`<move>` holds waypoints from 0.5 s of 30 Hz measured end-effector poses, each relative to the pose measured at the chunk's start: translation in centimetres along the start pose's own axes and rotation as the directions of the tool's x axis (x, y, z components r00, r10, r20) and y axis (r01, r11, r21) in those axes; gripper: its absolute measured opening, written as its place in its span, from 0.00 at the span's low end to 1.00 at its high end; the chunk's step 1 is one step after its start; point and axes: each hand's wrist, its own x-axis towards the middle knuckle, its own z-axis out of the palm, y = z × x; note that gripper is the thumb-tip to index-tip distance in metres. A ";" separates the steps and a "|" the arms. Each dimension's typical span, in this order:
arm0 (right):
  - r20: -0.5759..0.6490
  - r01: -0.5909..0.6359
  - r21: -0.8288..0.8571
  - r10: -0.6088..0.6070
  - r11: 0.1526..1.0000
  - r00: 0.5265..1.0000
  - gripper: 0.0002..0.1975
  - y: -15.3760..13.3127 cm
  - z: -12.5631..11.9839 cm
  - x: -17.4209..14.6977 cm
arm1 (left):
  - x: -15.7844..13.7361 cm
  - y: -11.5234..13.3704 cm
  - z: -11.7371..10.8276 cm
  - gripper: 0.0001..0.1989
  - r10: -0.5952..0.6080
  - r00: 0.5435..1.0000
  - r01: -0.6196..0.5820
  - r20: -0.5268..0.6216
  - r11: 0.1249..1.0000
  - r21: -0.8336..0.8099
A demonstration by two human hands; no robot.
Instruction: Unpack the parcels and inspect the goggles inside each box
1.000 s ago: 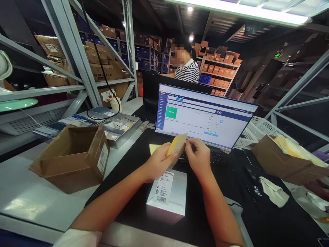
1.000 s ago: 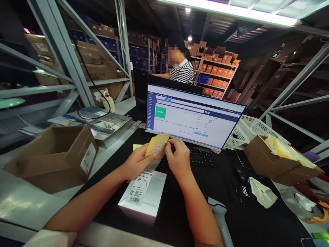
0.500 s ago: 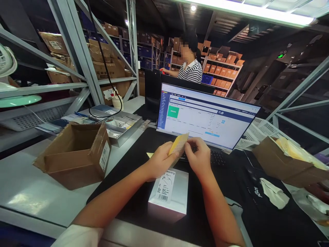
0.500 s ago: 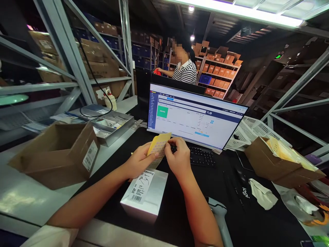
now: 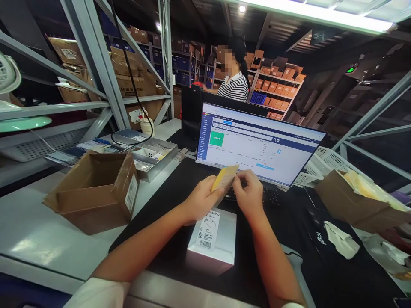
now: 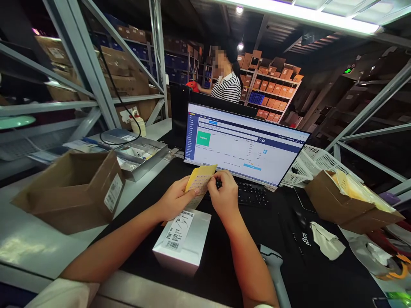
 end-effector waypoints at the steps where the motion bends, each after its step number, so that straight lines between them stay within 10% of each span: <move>1: -0.007 0.000 0.005 0.000 1.000 1.000 0.06 0.1 -0.1 0.1 | 0.1 -0.2 0.1 0.18 -0.006 1.000 0.005 -0.026 1.000 -0.013; 10: 0.291 0.012 -0.160 0.036 0.987 0.956 0.05 -2.6 -5.3 0.9 | 1.1 -1.5 0.4 0.18 -0.126 0.972 0.105 -0.199 0.988 -0.116; 15: 0.781 0.314 -0.139 -0.091 0.939 0.618 0.07 -6.3 -6.1 -0.4 | 1.1 -1.1 0.3 0.14 -0.063 0.985 0.060 -0.159 0.998 -0.020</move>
